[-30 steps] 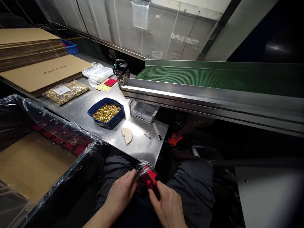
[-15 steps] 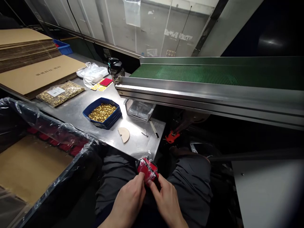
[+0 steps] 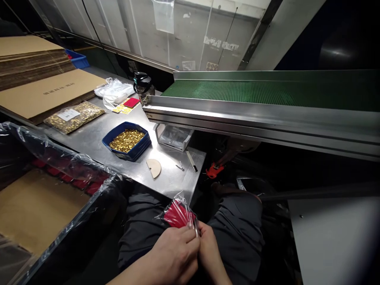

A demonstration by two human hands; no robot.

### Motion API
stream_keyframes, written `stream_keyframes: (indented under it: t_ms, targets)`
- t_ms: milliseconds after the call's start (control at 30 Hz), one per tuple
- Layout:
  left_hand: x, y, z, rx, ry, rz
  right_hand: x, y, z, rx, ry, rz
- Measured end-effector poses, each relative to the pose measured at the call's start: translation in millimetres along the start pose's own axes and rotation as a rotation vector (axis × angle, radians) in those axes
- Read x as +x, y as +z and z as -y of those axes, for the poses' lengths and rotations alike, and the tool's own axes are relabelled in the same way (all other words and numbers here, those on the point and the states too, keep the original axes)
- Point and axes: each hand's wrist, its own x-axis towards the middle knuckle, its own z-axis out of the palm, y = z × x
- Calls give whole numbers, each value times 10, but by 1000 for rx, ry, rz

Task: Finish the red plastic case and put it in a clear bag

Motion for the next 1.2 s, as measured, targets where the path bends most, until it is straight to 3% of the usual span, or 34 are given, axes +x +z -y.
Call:
stream_keyframes:
  t_ms: [100,200,400,533,633,700,800,1067,1133,1200]
  targets:
    - [-34,-167,20,10,63,-20,-26,-89,83,77,37,113]
    - [-142,-234,72,-129,15,1,-55,-224,189,104,93,185]
    - [-299,67,196,-562,-231,-151,-38,-329,226,102,163,344]
    - [-274,252,315,-1135,-410,-20,-64,-326,244,57,119,430]
    - [-302,313,478,-1510,-426,8,-145,-366,379,-97,-12,498]
    - [-348,322,606,-1597,-420,36,-196,-413,481,-301,-110,462]
    - [-396,283,751,-1635,-416,89,-213,-492,535,-465,-163,280]
    - [-280,143,745,-1748,-376,135,-35,-477,194,-187,-221,-272]
    - [-270,160,754,-1735,-379,148,-49,-413,265,-247,-274,-249]
    - [-271,168,770,-1721,-362,162,-83,-327,450,-472,-394,-38]
